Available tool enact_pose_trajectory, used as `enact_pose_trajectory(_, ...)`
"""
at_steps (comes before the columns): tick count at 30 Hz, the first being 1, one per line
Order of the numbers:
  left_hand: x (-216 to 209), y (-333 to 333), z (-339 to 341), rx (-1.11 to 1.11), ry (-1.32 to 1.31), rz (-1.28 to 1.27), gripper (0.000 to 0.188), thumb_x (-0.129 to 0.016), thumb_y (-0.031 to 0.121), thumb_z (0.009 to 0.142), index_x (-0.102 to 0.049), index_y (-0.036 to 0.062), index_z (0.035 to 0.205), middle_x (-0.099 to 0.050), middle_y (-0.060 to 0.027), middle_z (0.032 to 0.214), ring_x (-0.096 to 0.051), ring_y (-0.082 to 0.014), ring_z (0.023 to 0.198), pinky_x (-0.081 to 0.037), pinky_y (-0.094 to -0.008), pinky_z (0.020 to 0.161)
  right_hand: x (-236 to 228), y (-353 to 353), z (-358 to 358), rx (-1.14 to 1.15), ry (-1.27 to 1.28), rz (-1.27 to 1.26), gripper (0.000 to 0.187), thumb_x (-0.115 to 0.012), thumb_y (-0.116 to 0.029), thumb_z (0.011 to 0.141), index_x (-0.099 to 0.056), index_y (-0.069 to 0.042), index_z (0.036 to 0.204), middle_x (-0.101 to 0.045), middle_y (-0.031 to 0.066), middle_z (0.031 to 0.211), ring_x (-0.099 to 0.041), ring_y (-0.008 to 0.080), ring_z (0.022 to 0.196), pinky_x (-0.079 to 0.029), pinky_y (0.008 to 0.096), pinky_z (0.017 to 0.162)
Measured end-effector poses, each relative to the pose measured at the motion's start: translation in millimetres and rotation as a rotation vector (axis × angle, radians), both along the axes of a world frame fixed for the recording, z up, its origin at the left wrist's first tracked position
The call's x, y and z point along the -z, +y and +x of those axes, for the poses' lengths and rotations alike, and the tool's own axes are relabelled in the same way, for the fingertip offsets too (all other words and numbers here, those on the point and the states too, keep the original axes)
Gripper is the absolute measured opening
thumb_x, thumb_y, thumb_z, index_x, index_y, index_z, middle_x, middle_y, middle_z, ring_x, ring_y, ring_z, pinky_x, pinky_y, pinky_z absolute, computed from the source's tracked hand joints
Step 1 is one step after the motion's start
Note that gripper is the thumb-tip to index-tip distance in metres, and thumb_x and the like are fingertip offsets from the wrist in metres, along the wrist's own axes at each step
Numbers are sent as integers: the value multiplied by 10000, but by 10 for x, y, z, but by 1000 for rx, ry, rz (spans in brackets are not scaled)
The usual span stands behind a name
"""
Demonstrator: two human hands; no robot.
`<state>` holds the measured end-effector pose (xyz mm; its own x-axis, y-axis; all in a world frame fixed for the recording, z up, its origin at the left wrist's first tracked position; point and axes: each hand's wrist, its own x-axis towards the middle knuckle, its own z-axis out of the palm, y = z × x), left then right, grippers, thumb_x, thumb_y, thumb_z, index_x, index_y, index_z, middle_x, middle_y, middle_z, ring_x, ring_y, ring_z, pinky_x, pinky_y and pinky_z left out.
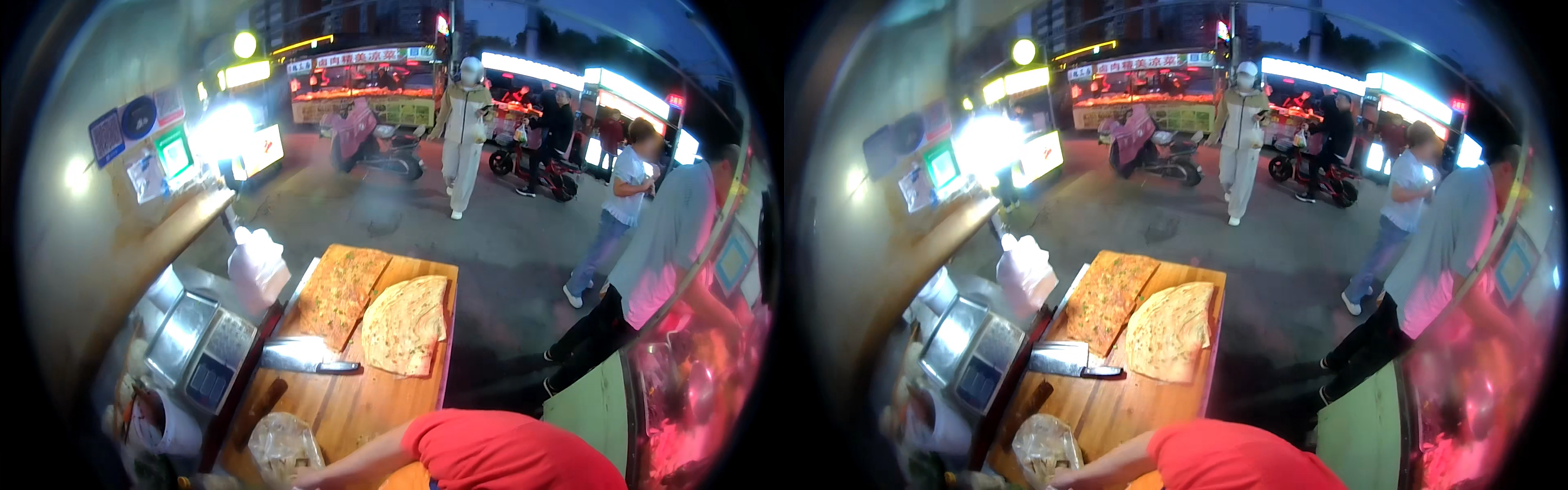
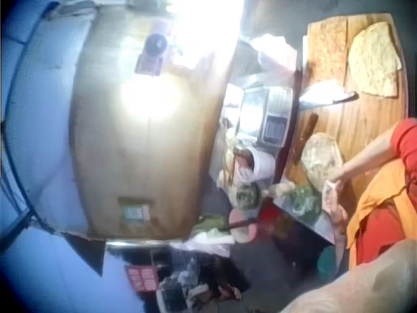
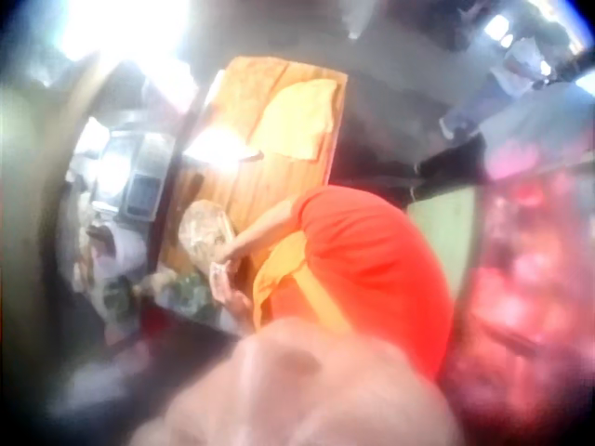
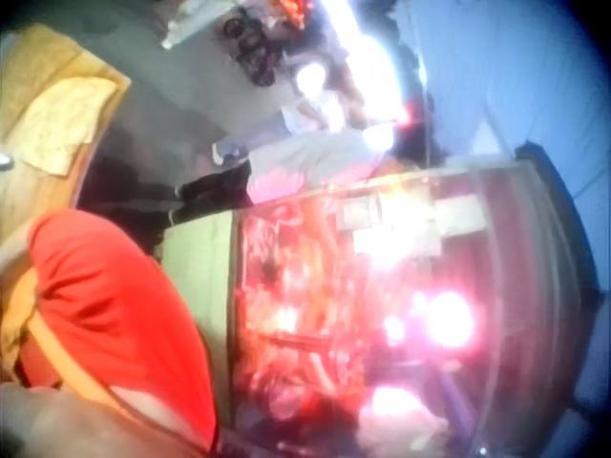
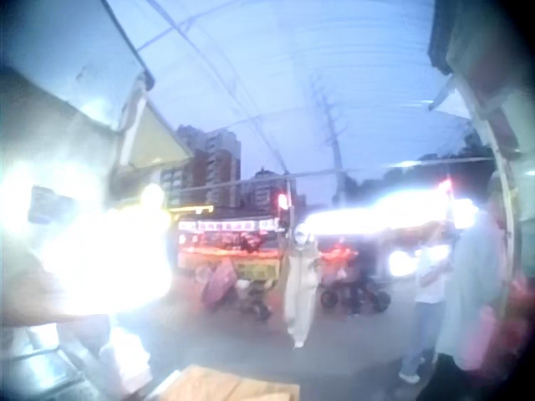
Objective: The person cuts flatbread into smaller pieces using a cleaver on a wooden cutting board, places the pieces into plastic bags, weighs them on a digital scale, and hands the packaged food to customers at a street food stall.
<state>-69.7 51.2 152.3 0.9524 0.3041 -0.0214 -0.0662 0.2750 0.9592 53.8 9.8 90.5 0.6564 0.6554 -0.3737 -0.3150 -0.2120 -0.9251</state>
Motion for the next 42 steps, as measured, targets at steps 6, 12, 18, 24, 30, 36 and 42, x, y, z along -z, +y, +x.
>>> enact_pose_trajectory(6,-13,185,-307,28,86,-164,468,-625,70,925,-479,-62,1350,-656,-148,1112,-673,-216,990,-530,-340,940,134,-548,-73,-190,-598,-356,303,-711,-219,785,-725,-52,1037,-700,191,993,-682,339,931,-540,426,809)
enact_pose_trajectory(12,8,343,-505,58,101,-210,462,-590,29,943,-449,-54,1375,-709,-179,1064,-680,-212,1007,-484,-351,995,-197,-668,227,251,-1318,-394,730,-828,-230,666,-526,-76,1312,-487,162,1296,-530,332,1032,-441,426,915)
enact_pose_trajectory(18,3,306,-512,49,136,-230,447,-585,16,960,-447,-43,1381,-704,-158,1077,-675,-195,1019,-492,-336,996,-310,-398,452,-40,-1423,-405,1091,-863,-337,611,-304,-109,1520,-289,166,1522,-413,368,1270,-334,456,1065)
enact_pose_trajectory(24,71,273,-521,-99,157,-172,443,-624,-20,915,-485,-20,1336,-684,-70,966,-645,-127,859,-518,-269,860,118,-520,895,50,-1475,-741,640,-590,-26,803,-452,-60,1427,-430,175,1476,-558,319,1107,-429,420,980)
enact_pose_trajectory(30,479,221,-594,-373,276,-130,332,-619,-94,861,-544,20,1164,-509,33,845,-507,-57,706,-507,-215,722,-228,-1064,1010,156,-1051,-521,195,-691,-183,834,-716,-47,972,-708,121,894,-670,271,799,-529,378,742)
enact_pose_trajectory(36,437,310,-421,-543,112,725,244,-586,-141,777,-617,18,960,-518,-17,826,-529,-112,722,-470,-281,615,-637,-912,772,137,-630,-107,259,-629,-251,960,-685,3,961,-655,86,815,-611,178,780,-495,335,735)
enact_pose_trajectory(42,-1,474,-310,-602,-112,1172,257,-616,-170,713,-664,36,860,-529,-91,824,-567,-239,764,-459,-328,676,-912,-1155,541,196,-848,164,170,-642,-142,936,-626,-2,840,-605,116,1008,-601,243,914,-485,344,807)
